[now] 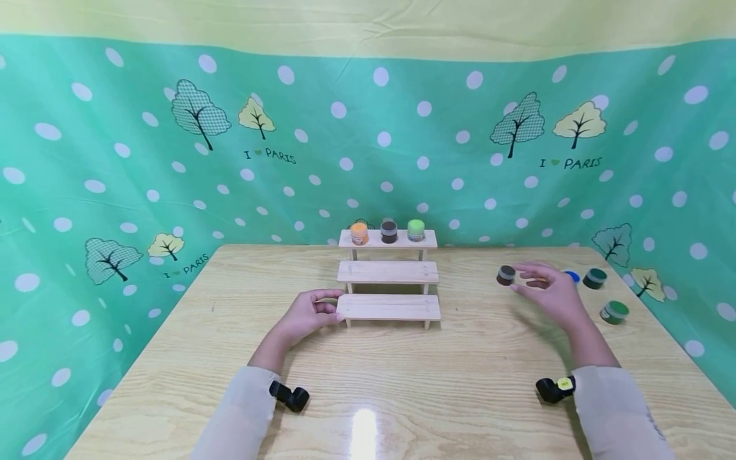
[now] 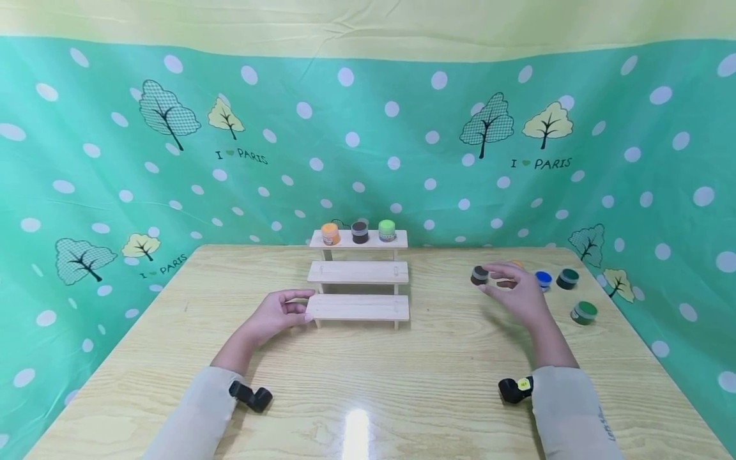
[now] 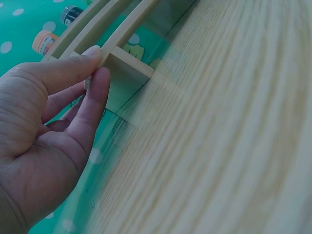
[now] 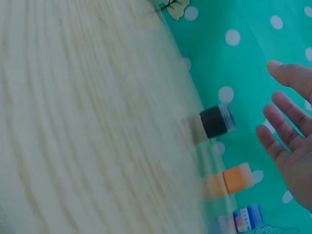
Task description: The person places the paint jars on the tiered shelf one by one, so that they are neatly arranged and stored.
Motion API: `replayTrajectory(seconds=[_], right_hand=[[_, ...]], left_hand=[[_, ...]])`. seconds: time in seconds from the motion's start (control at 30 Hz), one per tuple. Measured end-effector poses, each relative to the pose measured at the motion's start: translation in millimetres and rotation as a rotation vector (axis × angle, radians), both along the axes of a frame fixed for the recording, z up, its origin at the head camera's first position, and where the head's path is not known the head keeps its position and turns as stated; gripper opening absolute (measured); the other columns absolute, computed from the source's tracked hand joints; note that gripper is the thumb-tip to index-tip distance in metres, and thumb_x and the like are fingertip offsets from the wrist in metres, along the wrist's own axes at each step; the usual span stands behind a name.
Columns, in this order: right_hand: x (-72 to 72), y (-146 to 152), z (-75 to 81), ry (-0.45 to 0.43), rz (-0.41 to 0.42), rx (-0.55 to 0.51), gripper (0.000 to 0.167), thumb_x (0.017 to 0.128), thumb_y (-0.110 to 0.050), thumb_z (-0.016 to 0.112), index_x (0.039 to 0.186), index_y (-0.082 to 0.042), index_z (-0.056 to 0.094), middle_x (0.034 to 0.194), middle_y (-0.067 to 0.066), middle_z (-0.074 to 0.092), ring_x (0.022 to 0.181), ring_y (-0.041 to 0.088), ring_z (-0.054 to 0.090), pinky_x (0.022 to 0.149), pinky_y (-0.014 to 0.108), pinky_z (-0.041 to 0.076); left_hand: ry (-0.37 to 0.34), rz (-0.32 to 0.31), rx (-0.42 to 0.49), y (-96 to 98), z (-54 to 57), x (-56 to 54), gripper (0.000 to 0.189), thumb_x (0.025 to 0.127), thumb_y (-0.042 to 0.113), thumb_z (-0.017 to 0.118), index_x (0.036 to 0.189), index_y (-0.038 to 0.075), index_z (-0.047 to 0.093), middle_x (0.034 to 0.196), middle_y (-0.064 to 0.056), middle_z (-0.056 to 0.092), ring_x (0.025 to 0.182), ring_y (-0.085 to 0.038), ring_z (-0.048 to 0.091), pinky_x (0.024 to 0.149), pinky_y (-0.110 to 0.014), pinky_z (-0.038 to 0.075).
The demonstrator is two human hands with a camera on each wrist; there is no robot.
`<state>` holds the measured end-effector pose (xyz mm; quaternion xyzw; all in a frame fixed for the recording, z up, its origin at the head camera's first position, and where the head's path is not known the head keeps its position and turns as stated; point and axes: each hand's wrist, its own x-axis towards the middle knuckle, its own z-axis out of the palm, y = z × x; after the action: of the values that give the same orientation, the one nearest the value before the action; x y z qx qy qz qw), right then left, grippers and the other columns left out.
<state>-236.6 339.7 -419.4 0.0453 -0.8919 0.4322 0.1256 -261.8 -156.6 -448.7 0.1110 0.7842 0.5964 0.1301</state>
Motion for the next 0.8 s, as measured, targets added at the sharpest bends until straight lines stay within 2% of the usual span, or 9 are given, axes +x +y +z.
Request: replayTrajectory(seconds=[0.13,0.33,0.53,0.6,0.67,0.8], right_hand=[[-1.5,5,-3.7,-0.021,-0.018,-0.011,0.051,0.091,-0.028,0.072,0.135,-0.005,0.057,0.138,0.018,0.048,0.114,0.038,0.054,0.079,0.008,0.044],[-7.2,12,-11.3,-0.026,-0.041,-0.005,0.053,0.090,-0.030,0.072,0.134,-0.005,0.058,0.133,0.014,0.050,0.113,0.031,0.053,0.079,0.009,0.045],[-11.6,17,-15.1,-0.037,-0.032,0.011,0.054,0.091,-0.031,0.071,0.135,-0.004,0.056,0.134,0.016,0.049,0.114,0.031,0.051,0.080,0.011,0.046],[-12.6,18,-15.5,-0.048,-0.025,0.012,0.055,0.091,-0.032,0.070,0.136,-0.003,0.055,0.137,0.018,0.048,0.115,0.033,0.051,0.081,0.015,0.048],[-13.8,19,-15.9,-0.062,-0.020,0.009,0.056,0.092,-0.032,0.070,0.137,-0.003,0.054,0.139,0.020,0.047,0.116,0.036,0.050,0.081,0.017,0.049],[-16.7,20,-17.1,-0.101,-0.017,-0.004,0.058,0.092,-0.031,0.070,0.140,-0.004,0.052,0.139,0.023,0.047,0.119,0.042,0.050,0.088,0.037,0.052]], left_hand=[[0.001,-0.005,0.000,-0.2,0.2,-0.2,0.059,0.083,0.006,0.078,0.137,0.001,0.054,0.092,-0.012,0.066,0.079,-0.018,0.063,0.063,-0.026,0.052],[-0.001,-0.015,0.013,-1.1,-1.5,-1.4,0.059,0.082,0.007,0.078,0.136,0.001,0.054,0.091,-0.012,0.066,0.080,-0.018,0.064,0.066,-0.026,0.053],[-0.002,-0.008,0.003,-0.5,-1.8,-1.7,0.058,0.082,0.007,0.079,0.135,0.002,0.055,0.091,-0.012,0.066,0.080,-0.018,0.064,0.065,-0.026,0.053],[-0.003,-0.005,-0.004,-0.2,-1.1,-1.5,0.058,0.082,0.006,0.078,0.135,0.002,0.055,0.092,-0.012,0.066,0.080,-0.018,0.064,0.065,-0.027,0.052],[-0.003,-0.005,-0.019,1.7,4.8,2.0,0.057,0.083,0.004,0.077,0.135,0.001,0.055,0.093,-0.014,0.066,0.080,-0.018,0.064,0.066,-0.028,0.053],[0.001,0.000,-0.027,1.9,5.0,1.9,0.057,0.083,0.004,0.077,0.135,0.000,0.055,0.093,-0.013,0.066,0.081,-0.018,0.064,0.066,-0.029,0.053]])
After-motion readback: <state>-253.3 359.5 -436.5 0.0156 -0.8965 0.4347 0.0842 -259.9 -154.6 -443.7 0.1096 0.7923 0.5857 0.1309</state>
